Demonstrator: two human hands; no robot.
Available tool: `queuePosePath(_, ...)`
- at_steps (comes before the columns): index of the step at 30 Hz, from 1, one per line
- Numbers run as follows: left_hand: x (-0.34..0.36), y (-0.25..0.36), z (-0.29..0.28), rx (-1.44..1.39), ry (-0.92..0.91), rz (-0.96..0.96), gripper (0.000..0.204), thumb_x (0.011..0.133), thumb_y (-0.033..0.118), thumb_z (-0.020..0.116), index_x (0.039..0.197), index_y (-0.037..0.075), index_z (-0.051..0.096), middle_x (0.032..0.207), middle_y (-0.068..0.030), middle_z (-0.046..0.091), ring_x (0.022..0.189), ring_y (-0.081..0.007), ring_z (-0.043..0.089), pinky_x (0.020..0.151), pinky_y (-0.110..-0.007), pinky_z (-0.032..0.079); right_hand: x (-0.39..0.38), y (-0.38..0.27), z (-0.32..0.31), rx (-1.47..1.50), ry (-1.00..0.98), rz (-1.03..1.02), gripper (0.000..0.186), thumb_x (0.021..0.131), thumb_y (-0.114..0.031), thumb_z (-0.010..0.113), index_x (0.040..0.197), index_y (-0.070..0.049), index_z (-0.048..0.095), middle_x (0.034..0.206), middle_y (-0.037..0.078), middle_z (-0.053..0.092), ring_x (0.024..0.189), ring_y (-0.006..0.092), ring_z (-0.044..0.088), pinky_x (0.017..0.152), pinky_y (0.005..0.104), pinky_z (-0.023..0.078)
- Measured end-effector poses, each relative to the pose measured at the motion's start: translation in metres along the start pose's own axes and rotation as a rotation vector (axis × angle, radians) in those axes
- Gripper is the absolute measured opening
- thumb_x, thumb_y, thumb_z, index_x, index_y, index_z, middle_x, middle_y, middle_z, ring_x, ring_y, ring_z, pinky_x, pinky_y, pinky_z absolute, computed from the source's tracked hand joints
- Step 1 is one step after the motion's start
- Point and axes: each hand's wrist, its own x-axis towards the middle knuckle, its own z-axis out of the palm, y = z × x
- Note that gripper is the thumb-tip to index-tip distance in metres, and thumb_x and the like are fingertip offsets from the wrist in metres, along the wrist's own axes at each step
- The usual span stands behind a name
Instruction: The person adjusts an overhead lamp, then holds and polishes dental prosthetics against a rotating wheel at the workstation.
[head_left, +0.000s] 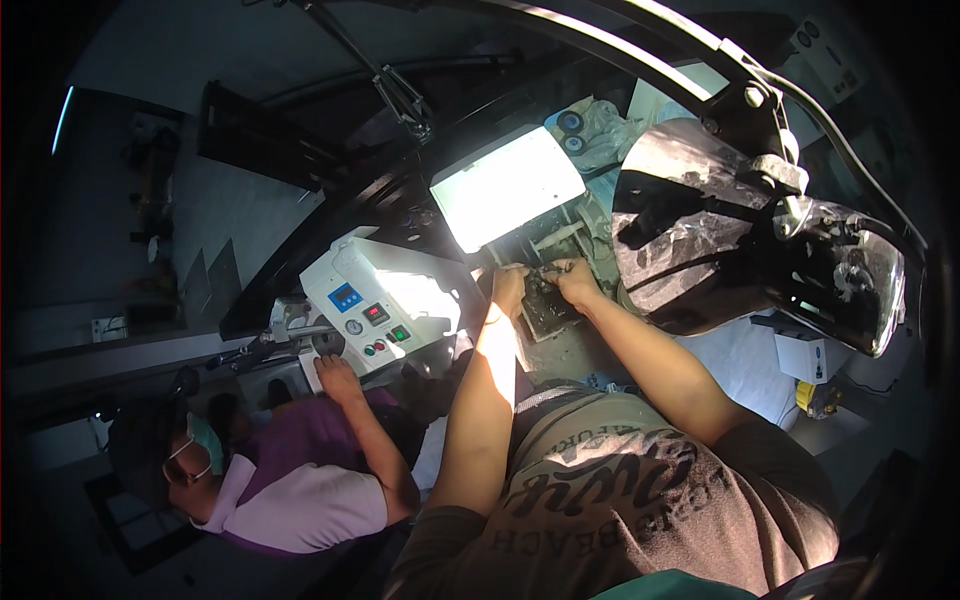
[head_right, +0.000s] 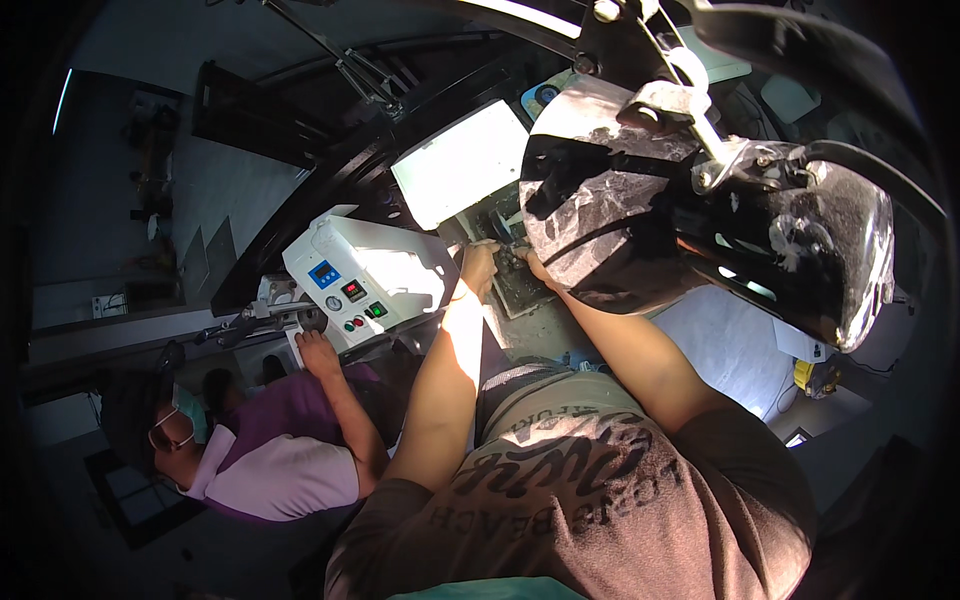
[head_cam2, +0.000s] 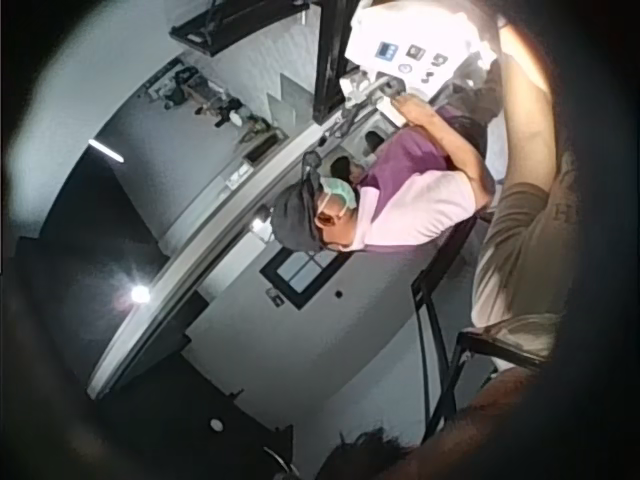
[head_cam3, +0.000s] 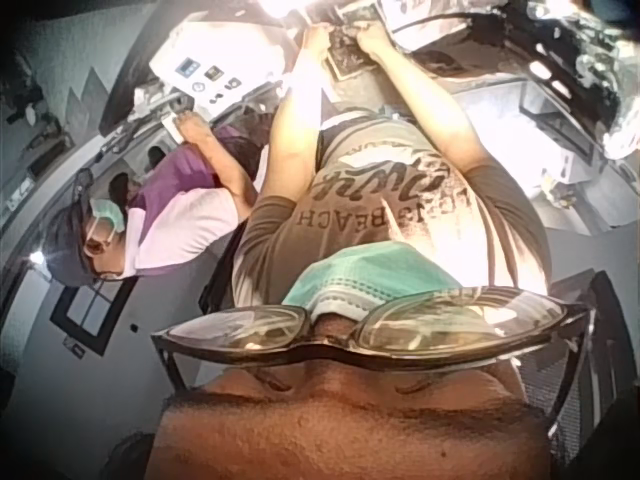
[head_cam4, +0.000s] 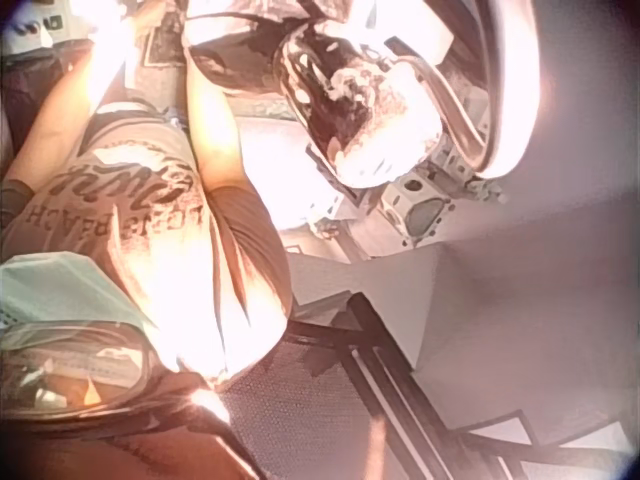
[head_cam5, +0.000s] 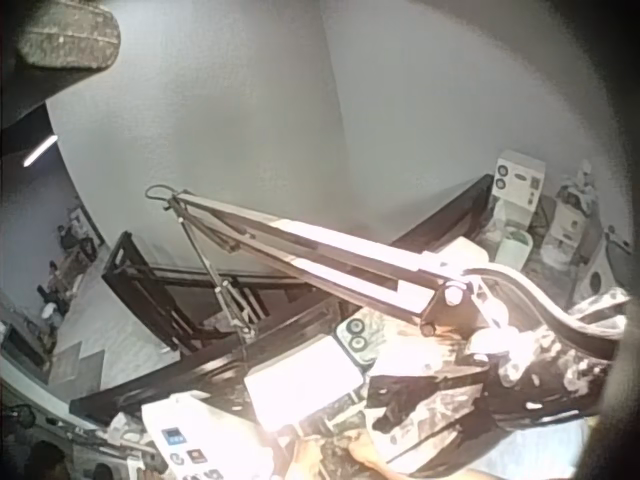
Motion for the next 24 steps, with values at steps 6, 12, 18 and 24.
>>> queuePosePath(6,0.004,-0.010,-0.037,-0.055,0.046,-0.096,0.017,0.078,0.009,0.049,0.081,-0.003,0.061,0.053,-0.0030,0.045,0.040,-0.0119,0.035,0.036,-0.028,0.026,-0.028,-0.069,0.018,0.216,-0.133,0.198,0.006,0.075,0.001,0.064,0.079,0.004,0.066,0.072,0.005,0.064,0.061,0.0096,0.055,0.058,0.0221,0.043)
queuePosePath(12,-0.005,0.011,-0.017,-0.024,0.021,-0.231,0.022,0.082,0.010,0.041,0.083,-0.002,0.059,0.049,-0.0005,0.038,0.036,-0.0110,0.033,0.033,-0.026,0.024,-0.037,-0.094,0.003,0.308,-0.082,0.295,0.003,0.076,0.001,0.063,0.077,0.003,0.066,0.070,0.004,0.063,0.059,0.0092,0.053,0.055,0.0225,0.042)
queuePosePath(18,0.004,-0.001,-0.022,-0.088,0.050,-0.224,0.020,0.083,0.011,0.043,0.084,-0.002,0.058,0.050,-0.0005,0.039,0.035,-0.0104,0.033,0.032,-0.026,0.024,-0.037,-0.096,0.007,0.260,-0.055,0.228,0.004,0.076,0.001,0.062,0.076,0.002,0.065,0.069,0.003,0.062,0.058,0.0089,0.052,0.055,0.0224,0.041)
queuePosePath(24,0.009,-0.019,-0.029,-0.156,0.070,-0.138,0.014,0.081,0.007,0.047,0.080,-0.001,0.058,0.053,-0.0029,0.046,0.039,-0.0125,0.039,0.035,-0.028,0.030,-0.046,-0.128,0.000,0.274,-0.122,0.328,0.005,0.075,0.001,0.062,0.078,0.003,0.065,0.071,0.003,0.063,0.060,0.0092,0.053,0.056,0.0226,0.041)
